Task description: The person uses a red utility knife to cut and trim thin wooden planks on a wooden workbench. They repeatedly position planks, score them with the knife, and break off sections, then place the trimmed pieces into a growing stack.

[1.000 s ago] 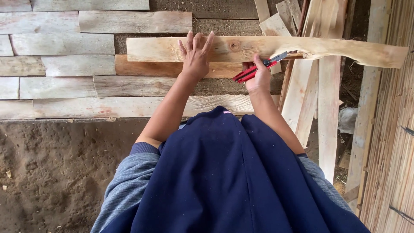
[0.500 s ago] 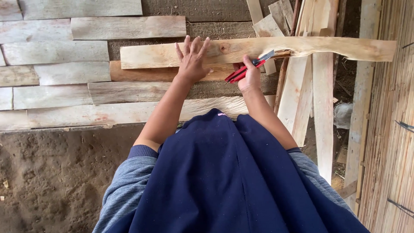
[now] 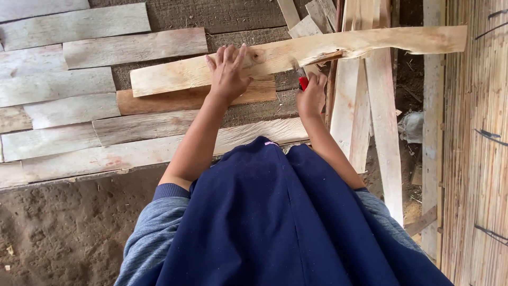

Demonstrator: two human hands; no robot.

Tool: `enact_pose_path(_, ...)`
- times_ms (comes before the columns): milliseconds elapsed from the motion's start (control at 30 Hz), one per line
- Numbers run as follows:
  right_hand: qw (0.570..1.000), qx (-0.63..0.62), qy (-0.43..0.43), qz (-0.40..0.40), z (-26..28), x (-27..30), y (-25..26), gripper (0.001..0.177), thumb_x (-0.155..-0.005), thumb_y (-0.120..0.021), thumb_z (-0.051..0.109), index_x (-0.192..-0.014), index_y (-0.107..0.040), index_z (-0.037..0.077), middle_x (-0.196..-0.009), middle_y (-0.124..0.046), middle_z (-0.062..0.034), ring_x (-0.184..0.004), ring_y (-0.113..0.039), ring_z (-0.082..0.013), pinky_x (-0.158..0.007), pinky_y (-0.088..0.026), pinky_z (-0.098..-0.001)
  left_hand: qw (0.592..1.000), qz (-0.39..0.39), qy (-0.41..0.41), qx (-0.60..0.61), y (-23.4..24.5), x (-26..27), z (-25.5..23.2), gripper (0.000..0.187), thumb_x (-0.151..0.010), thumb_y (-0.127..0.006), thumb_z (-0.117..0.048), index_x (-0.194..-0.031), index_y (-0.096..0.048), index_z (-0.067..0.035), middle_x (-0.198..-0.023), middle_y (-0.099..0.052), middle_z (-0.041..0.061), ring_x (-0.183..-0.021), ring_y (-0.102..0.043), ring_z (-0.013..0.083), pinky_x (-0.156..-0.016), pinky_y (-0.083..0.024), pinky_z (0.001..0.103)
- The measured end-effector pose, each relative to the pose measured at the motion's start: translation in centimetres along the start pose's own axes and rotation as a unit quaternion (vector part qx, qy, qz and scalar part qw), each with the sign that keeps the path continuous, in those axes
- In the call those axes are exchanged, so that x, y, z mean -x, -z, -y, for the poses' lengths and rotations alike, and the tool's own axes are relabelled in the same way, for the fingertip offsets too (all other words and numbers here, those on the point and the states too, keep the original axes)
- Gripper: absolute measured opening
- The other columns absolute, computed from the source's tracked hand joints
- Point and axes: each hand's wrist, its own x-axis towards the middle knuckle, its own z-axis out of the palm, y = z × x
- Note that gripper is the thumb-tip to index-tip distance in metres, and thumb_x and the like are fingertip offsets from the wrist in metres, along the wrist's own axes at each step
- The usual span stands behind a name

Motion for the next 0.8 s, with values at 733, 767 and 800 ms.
enact_pose_path(733,0.991,0.129,0.014,0.037,-0.5,-1.0,0.0,0.058,-0.077,-0.082,0.029,-0.121,-0.047,0.017,-0.114,-0.053,-0.0108,-0.084,-0.074,-0.0407,-0.070,-0.062,-0.0571,0.997,-0.062,0.007,-0.051,-1.1,-1.4,0.1,0.092,-0.076,-0.083,-0.039,-0.156,-0.040,-0.023,-0.146,-0.038,0.011,-0.145,-0.027,0.0381,-0.110,-0.016,0.084)
enact_pose_path(767,0.990,0.137,0.018,0.034,0.4,-0.4,1.2,0.051,-0.074,-0.078,0.032,-0.115,-0.051,0.018,-0.111,-0.054,-0.0077,-0.082,-0.074,-0.0380,-0.068,-0.061,-0.0571,0.997,-0.064,0.004,-0.052,-1.3,-1.2,0.2,0.093,-0.075,-0.083,-0.041,-0.156,-0.041,-0.023,-0.146,-0.038,0.010,-0.145,-0.027,0.0383,-0.110,-0.017,0.084)
enact_pose_path(800,0.990,0.138,0.017,0.034,2.4,-0.1,3.7,0.051,-0.074,-0.078,0.032,-0.115,-0.051,0.018,-0.111,-0.054,-0.0077,-0.082,-0.074,-0.0380,-0.068,-0.061,-0.0571,0.997,-0.063,0.003,-0.051,-0.6,-1.1,-0.2,0.093,-0.075,-0.083,-0.041,-0.156,-0.041,-0.023,-0.146,-0.038,0.010,-0.145,-0.027,0.0383,-0.110,-0.017,0.084)
